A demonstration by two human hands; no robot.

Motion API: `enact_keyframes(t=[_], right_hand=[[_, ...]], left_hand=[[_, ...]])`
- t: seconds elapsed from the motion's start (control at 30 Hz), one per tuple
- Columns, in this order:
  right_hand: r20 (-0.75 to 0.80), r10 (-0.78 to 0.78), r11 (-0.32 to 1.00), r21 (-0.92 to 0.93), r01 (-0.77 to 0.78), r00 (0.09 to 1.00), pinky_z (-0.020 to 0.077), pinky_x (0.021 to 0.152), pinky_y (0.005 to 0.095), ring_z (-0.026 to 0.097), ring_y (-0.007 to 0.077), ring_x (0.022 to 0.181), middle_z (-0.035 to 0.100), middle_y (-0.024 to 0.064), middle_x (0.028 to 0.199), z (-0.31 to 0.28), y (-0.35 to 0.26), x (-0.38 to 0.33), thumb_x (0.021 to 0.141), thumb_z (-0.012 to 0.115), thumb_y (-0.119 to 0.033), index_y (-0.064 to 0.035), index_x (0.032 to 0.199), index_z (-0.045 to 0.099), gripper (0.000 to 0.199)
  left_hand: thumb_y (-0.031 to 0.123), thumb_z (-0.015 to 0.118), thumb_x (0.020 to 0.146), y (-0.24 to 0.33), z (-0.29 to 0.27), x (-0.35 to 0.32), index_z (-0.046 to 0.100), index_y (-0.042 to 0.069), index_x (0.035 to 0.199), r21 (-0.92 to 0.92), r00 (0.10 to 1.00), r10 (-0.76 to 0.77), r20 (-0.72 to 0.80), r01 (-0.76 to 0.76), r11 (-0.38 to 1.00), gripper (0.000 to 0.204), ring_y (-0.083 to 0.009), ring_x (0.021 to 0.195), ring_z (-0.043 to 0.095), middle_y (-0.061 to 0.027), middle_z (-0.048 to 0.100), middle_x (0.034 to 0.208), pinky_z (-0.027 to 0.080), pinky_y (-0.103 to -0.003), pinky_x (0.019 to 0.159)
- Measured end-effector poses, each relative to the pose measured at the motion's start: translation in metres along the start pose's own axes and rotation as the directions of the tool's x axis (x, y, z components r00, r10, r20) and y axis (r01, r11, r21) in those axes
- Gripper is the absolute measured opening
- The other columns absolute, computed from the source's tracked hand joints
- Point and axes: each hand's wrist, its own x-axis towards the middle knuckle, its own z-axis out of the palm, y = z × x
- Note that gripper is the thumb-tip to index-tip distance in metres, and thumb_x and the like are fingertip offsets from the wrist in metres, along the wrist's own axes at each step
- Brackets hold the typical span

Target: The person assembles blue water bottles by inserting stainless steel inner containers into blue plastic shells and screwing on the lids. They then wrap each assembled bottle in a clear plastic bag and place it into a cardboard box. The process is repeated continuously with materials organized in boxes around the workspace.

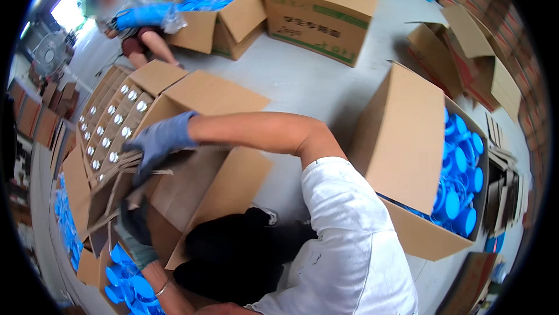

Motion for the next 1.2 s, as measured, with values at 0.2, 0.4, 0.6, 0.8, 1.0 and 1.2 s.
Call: enact_keyframes(t=[0.2,0.4,0.6,0.8,1.0,1.2], right_hand=[[-0.478,-0.536,0.572,-0.812,-0.117,0.696,0.0483,0.076,0.0545,0.061,0.0342,0.071,0.058,0.0183,0.087,-0.013,0.003,-0.086,0.078,0.053,-0.015,0.0046,0.121,0.049,0.047],[-0.69,-0.454,0.248,-0.706,-0.663,0.564,0.0525,0.069,0.0391,0.063,0.0283,0.079,0.063,0.0135,0.096,-0.125,-0.15,-0.358,0.085,0.06,-0.014,-0.0029,0.118,0.054,0.035],[-0.729,-0.563,-0.607,0.045,-0.793,0.389,0.0522,0.066,0.0391,0.064,0.0263,0.08,0.065,0.0106,0.087,-0.139,-0.269,-0.641,0.081,0.061,-0.012,-0.0074,0.099,0.062,0.019],[-0.908,-0.362,-0.614,0.062,-0.787,0.211,0.0475,0.073,0.0426,0.057,0.0304,0.094,0.059,0.0152,0.096,-0.118,-0.136,-0.66,0.068,0.074,-0.042,-0.0067,0.099,0.059,0.05],[-0.64,0.085,0.519,-0.625,-0.583,0.763,0.0118,0.111,0.0614,0.016,0.0419,0.141,0.02,0.0235,0.152,-0.016,0.025,-0.364,0.073,0.071,-0.051,-0.0161,0.148,0.029,0.093],[-0.306,-0.207,0.583,-0.802,-0.134,0.929,0.0351,0.098,0.0559,0.053,0.0333,0.113,0.055,0.0163,0.118,0.015,-0.032,-0.186,0.062,0.076,-0.053,-0.0128,0.125,0.05,0.079]], left_hand=[[0.018,0.038,0.101,0.118,0.074,0.015,0.04,-0.009,0.136,-0.279,0.82,0.569,0.067,-0.532,0.799,0.044,-0.0336,0.124,0.05,-0.022,0.049,0.135,0.04,-0.044,0.109],[0.011,0.05,0.097,0.116,0.118,-0.003,0.042,-0.005,0.136,-0.555,0.826,0.416,0.381,-0.156,0.817,0.043,-0.0288,0.123,0.052,-0.0172,0.048,0.137,0.04,-0.039,0.105],[0.041,0.073,0.078,-0.127,0.089,-0.033,0.031,-0.007,0.141,0.569,0.86,-0.179,0.479,-0.148,0.809,0.09,-0.0358,0.13,0.043,-0.0267,0.042,0.141,0.036,-0.04,0.106],[0.026,0.065,0.081,-0.205,0.068,-0.043,0.063,0.003,0.092,0.649,0.916,-0.005,0.401,-0.281,0.707,0.026,-0.0395,0.082,0.062,-0.0202,0.065,0.084,0.048,-0.046,0.073],[0.034,0.081,0.066,0.029,0.02,-0.034,0.065,0.005,0.086,0.753,0.921,0.145,0.362,-0.381,0.537,0.038,-0.0333,0.08,0.059,-0.0147,0.064,0.082,0.044,-0.042,0.076],[0.018,0.084,0.062,0.151,0.015,-0.102,0.065,0.005,0.092,0.617,0.645,0.734,0.211,-0.67,0.413,0.038,-0.032,0.079,0.055,-0.0101,0.058,0.081,0.042,-0.043,0.078]])
